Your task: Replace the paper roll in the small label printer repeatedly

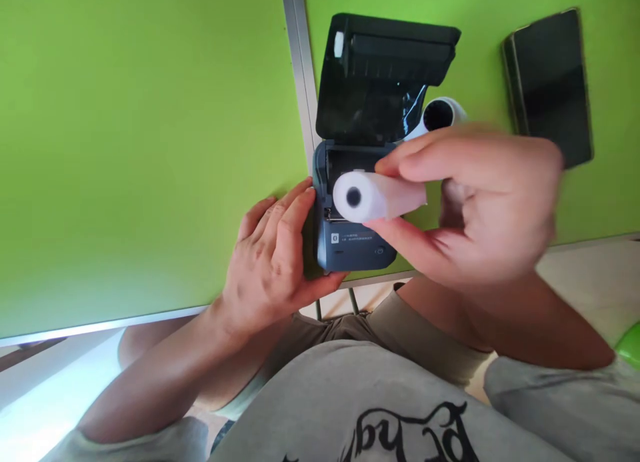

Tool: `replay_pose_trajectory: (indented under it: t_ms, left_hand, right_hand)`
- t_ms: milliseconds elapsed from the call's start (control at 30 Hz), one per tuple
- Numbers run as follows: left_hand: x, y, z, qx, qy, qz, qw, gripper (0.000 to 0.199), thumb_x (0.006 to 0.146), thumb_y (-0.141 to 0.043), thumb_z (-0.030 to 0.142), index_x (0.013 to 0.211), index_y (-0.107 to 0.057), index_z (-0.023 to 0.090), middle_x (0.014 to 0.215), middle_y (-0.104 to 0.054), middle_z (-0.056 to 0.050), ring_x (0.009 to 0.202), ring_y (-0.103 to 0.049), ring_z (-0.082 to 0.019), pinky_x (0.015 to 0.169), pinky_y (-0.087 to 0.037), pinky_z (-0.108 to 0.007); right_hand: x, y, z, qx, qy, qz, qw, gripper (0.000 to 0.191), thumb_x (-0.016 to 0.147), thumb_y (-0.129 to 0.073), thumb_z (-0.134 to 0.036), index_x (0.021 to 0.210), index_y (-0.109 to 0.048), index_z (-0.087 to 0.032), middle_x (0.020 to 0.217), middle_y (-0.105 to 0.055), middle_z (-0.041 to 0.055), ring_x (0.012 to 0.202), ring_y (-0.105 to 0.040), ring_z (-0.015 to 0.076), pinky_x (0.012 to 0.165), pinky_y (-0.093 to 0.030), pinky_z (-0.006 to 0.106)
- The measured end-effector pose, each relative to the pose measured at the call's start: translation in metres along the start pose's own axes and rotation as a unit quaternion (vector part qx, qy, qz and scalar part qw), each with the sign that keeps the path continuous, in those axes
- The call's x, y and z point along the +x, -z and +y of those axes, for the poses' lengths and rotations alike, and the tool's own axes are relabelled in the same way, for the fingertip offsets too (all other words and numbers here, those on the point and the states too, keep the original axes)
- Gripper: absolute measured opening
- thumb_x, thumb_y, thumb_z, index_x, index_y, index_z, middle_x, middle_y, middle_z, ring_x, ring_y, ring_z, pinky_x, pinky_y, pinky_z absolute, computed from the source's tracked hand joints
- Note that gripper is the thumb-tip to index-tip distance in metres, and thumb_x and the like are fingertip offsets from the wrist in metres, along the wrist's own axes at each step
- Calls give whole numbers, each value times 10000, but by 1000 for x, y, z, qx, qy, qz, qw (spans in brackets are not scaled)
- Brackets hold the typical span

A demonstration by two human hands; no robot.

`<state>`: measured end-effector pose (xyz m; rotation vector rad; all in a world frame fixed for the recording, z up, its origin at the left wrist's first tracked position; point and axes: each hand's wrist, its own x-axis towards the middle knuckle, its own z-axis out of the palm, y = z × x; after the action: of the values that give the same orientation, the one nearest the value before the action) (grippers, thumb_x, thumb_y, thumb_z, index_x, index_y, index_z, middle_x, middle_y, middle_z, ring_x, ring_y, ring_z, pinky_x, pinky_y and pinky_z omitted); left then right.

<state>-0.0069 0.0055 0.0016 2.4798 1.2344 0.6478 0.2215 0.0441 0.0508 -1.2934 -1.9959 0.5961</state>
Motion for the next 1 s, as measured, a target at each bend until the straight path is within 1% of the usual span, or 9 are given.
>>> replay_pose_trajectory:
  t_ms: [33,100,167,300,467,633,800,900,1000]
  left_hand:
    - [0,0,0,0,0,0,1000,982,903,-655,640,1596,-215,101,1501,-562,-257,1364,-609,-330,1165,-431,-459]
    - [0,1,0,-3,-3,-4,1000,981,901,-666,629,1597,-217,103,1499,-567,-253,1365,-607,-333,1166,-429,-463]
    - [0,1,0,-6,-6,-5,1000,974,901,-671,621,1590,-230,92,1494,-571,-254,1362,-607,-338,1170,-423,-464]
    - [0,1,0,-7,-6,-1,1000,962,904,-665,629,1577,-258,76,1492,-572,-258,1363,-605,-340,1174,-416,-454]
    - [-1,0,-1,-5,-9,-5,1000,957,915,-646,637,1584,-244,82,1499,-565,-258,1377,-595,-335,1174,-416,-452]
    - [0,0,0,2,-12,1,1000,922,933,-619,635,1571,-258,76,1472,-586,-256,1363,-607,-324,1163,-426,-443]
    - [1,0,0,2,-16,3,1000,912,941,-588,663,1553,-283,60,1467,-588,-263,1357,-610,-326,1160,-424,-442]
    - [1,0,-1,0,-16,1,1000,907,943,-581,670,1552,-287,66,1470,-587,-263,1360,-608,-328,1156,-427,-450]
    - [1,0,0,-3,-12,0,1000,910,941,-583,671,1563,-275,83,1481,-582,-256,1365,-605,-331,1152,-433,-460]
  right_hand:
    - [2,0,-2,1,23,10,1000,71,918,-664,-237,985,-673,-258,1030,-783,-14,1037,-743,144,956,-624,322]
    - [4,0,-4,-27,64,38,997,147,872,-687,-110,899,-635,-245,977,-776,9,985,-745,156,919,-623,336]
    - [5,0,-3,-76,91,53,992,218,834,-708,-54,856,-601,-243,954,-761,20,958,-740,173,881,-616,353]
    - [6,-4,1,-116,110,48,986,227,838,-698,-62,848,-580,-256,978,-766,25,950,-741,205,832,-605,387]
    - [8,-10,2,-102,123,49,986,231,841,-689,-61,818,-562,-253,976,-772,22,915,-745,204,805,-605,387]
    - [9,-9,0,-128,72,25,989,221,859,-684,-78,813,-563,-257,988,-774,23,954,-746,210,831,-608,395]
    - [8,-6,0,-148,40,-10,988,167,863,-689,-116,878,-595,-254,1033,-776,41,1007,-744,227,879,-608,406]
    - [8,-5,1,-156,33,-43,986,109,892,-690,-168,930,-627,-248,1037,-780,40,1007,-744,221,844,-603,376]
    - [8,-3,0,-157,46,-72,984,58,955,-632,-198,962,-663,-246,1012,-790,14,942,-739,182,822,-591,333]
